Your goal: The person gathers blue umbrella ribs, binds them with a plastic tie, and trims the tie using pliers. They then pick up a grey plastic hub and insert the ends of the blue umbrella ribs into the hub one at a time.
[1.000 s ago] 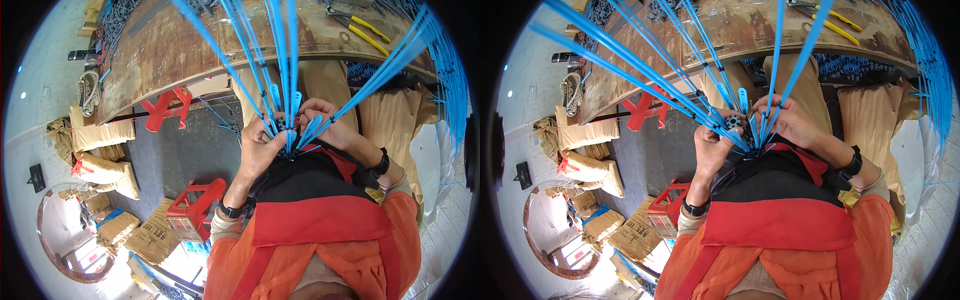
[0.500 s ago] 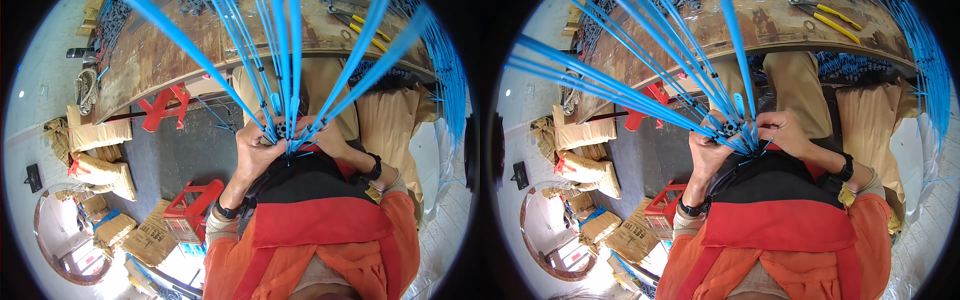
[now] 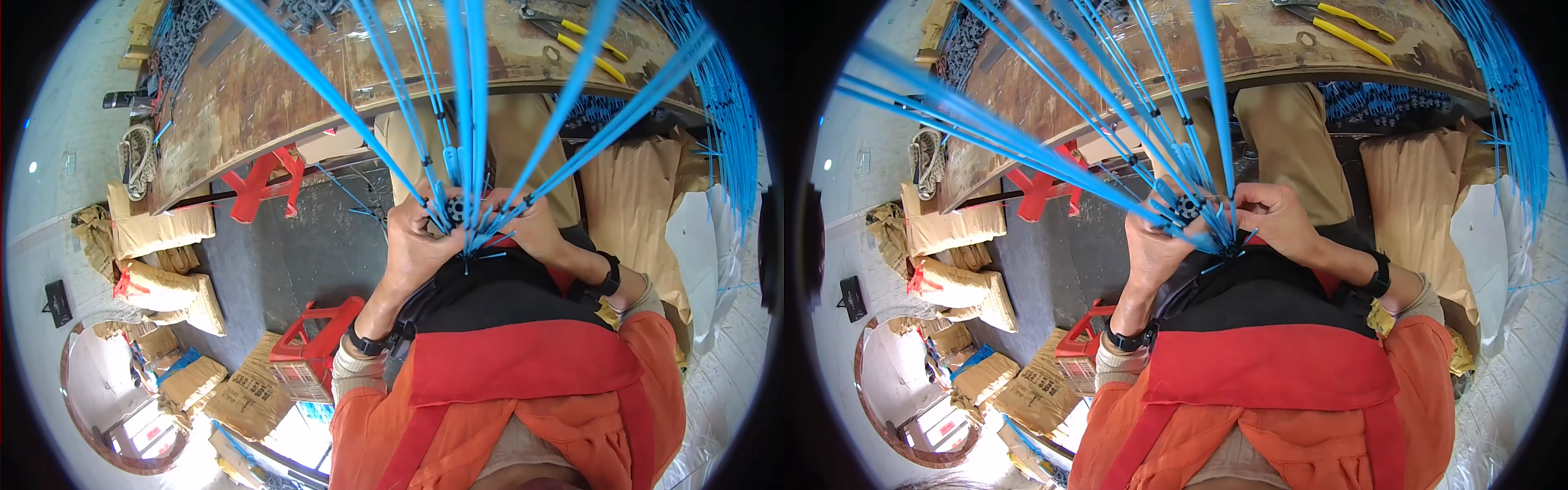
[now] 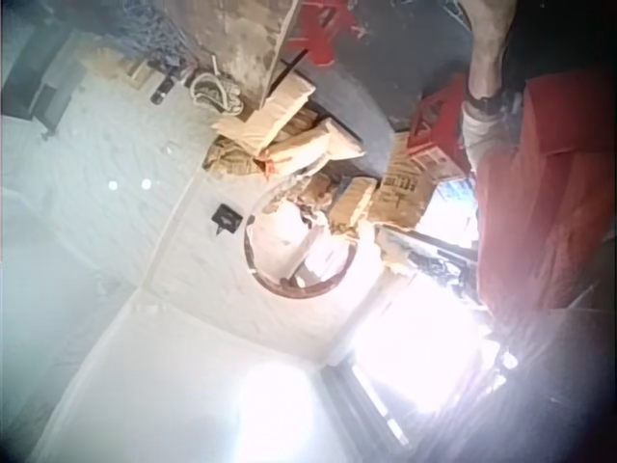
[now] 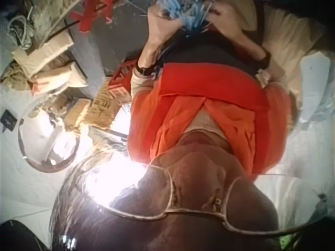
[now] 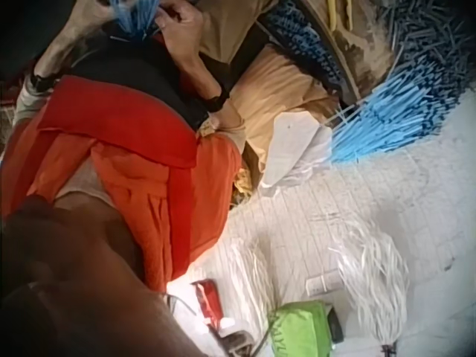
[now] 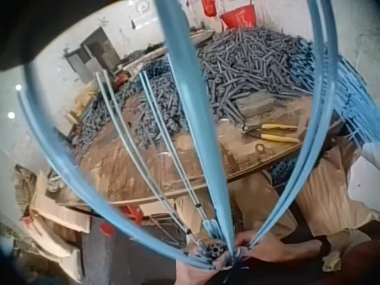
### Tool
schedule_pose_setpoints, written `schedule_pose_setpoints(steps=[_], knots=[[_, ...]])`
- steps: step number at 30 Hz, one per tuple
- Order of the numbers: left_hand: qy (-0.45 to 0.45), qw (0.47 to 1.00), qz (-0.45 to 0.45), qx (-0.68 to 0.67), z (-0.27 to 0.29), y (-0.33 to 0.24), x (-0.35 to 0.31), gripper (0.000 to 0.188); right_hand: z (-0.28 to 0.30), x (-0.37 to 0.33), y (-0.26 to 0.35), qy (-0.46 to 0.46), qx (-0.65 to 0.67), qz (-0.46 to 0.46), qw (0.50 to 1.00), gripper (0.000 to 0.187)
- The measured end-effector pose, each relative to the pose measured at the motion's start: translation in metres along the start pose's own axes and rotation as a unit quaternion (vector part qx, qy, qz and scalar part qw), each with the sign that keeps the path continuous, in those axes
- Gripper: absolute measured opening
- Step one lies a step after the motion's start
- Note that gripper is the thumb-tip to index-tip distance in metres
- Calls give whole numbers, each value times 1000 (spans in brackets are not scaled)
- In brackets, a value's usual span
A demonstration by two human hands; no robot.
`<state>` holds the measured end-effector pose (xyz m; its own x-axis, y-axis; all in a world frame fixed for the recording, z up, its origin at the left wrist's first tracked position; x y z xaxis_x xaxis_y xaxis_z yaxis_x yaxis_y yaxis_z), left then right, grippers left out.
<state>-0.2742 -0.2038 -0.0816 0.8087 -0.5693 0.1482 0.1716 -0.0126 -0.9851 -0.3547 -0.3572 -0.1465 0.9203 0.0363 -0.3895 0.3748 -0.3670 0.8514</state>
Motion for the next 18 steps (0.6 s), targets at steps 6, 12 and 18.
schedule_pose_setpoints(steps=[6, 12, 18], knots=[[62, 996, 64, -28, 6, 12, 13, 17, 25, 0, 32, -18, -373, 240, 896, 9], [76, 990, 89, -74, 6, 14, 22, 18, 116, -7, 133, -304, -600, 352, 650, 24], [4, 992, 85, -89, -17, 26, 37, 18, 187, 41, 159, -344, -668, 279, 598, 41]])
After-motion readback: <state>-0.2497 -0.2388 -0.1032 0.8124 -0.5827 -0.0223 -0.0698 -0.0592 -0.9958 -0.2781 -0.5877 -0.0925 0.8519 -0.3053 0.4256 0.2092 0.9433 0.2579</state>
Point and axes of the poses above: each hand's wrist, its own x-axis towards the middle knuckle, its own z-axis out of the back of the hand, y = z × x, the point moved 2 cm from there along x, towards the middle knuckle, and after that the axes turned 12 degrees about -z, right-handed, at the moved point
